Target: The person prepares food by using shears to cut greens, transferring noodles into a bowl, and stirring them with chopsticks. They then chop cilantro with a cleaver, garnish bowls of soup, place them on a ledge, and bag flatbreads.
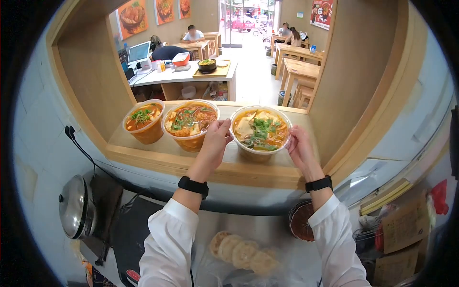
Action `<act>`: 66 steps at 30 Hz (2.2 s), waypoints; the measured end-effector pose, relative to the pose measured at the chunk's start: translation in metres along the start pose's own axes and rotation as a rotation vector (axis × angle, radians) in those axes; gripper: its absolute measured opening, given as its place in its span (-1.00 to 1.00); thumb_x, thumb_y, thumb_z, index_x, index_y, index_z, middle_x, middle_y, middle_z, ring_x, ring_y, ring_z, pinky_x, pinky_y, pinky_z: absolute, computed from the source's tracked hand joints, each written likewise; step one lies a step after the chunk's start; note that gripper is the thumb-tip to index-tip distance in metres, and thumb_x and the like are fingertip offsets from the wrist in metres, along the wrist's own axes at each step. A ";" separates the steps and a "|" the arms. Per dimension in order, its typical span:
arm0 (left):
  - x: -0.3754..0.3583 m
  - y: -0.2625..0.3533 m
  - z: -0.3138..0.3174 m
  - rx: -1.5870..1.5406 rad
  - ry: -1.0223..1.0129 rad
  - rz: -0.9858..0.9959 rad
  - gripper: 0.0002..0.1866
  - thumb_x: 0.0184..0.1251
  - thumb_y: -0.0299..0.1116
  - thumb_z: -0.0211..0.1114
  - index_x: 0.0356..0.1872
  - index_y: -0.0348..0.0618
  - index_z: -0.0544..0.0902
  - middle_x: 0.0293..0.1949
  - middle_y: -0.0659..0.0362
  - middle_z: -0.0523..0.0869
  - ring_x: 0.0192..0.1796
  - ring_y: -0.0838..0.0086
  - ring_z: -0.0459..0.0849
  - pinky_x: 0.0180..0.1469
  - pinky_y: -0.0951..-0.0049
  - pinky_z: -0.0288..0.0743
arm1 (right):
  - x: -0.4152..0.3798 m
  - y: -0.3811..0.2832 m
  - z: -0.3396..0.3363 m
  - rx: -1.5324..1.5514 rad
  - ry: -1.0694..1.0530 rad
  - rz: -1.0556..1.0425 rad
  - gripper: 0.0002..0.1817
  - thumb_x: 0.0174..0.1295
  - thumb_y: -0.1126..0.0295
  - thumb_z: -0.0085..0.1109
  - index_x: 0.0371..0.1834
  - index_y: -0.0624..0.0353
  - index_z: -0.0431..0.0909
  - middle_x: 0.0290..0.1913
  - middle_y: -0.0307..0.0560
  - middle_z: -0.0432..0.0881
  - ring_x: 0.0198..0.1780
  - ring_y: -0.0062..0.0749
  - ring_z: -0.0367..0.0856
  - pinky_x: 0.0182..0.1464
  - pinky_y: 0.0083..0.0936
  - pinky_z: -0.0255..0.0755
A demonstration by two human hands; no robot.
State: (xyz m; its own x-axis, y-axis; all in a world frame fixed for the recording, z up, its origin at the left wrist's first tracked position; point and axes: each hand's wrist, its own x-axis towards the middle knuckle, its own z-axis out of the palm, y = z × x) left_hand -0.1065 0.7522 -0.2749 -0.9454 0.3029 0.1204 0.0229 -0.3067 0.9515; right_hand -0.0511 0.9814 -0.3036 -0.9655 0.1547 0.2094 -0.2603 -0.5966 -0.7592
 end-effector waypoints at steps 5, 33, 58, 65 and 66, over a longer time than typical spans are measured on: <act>-0.039 0.016 0.007 -0.060 -0.037 -0.059 -0.74 0.35 -0.28 -0.05 -0.05 -0.17 0.41 -0.11 0.21 0.52 -0.14 0.59 0.46 -0.05 0.50 0.32 | -0.032 -0.006 0.007 -0.124 0.082 0.027 -0.79 0.26 0.27 -0.04 -0.48 0.09 0.31 -0.65 -0.34 0.33 -0.63 -0.68 0.31 -0.62 -0.73 0.21; -0.621 -0.164 0.045 0.245 -1.324 -0.381 -0.61 0.33 -0.36 -0.07 0.16 -0.21 0.33 0.11 0.05 0.45 0.20 0.30 0.37 0.20 0.42 0.20 | -0.802 -0.077 0.015 -0.508 0.015 0.724 -0.38 0.31 0.02 -0.36 0.32 0.20 0.02 0.36 0.10 -0.05 0.40 -0.21 -0.15 0.38 -0.42 -0.31; -0.671 -0.219 0.623 1.087 -1.441 -0.621 -0.62 0.31 -0.25 -0.03 0.06 -0.26 0.41 0.06 -0.04 0.47 0.13 0.17 0.40 0.14 0.33 0.23 | -1.074 -0.654 -0.560 -1.764 2.163 -0.658 -0.53 0.01 0.44 0.19 0.05 0.23 0.36 -0.01 0.09 0.46 -0.04 -0.07 0.45 -0.04 -0.37 0.31; -0.675 -0.287 0.624 0.926 -1.616 -0.324 -0.70 0.24 -0.31 0.09 -0.04 -0.18 0.48 -0.10 -0.04 0.55 -0.04 0.17 0.54 -0.01 0.36 0.38 | -1.072 -0.630 -0.501 -1.787 1.966 -0.620 -0.83 0.11 0.51 0.07 -0.23 0.29 0.51 -0.30 0.11 0.56 -0.29 -0.11 0.54 -0.23 -0.42 0.39; -0.679 -0.290 0.622 0.920 -1.613 -0.331 -0.70 0.24 -0.31 0.09 -0.04 -0.18 0.48 -0.10 -0.04 0.55 -0.04 0.17 0.54 -0.01 0.36 0.38 | -1.071 -0.630 -0.497 -1.777 1.948 -0.609 -0.85 0.10 0.51 0.08 -0.26 0.29 0.51 -0.31 0.08 0.56 -0.33 -0.15 0.54 -0.26 -0.46 0.38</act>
State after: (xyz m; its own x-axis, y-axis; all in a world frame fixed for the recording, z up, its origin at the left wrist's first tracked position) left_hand 0.7310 1.1968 -0.4567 0.2102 0.8516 -0.4802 0.5885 0.2820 0.7577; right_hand 1.1430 1.5831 -0.3561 0.3410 0.5984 0.7250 0.7532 0.2876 -0.5916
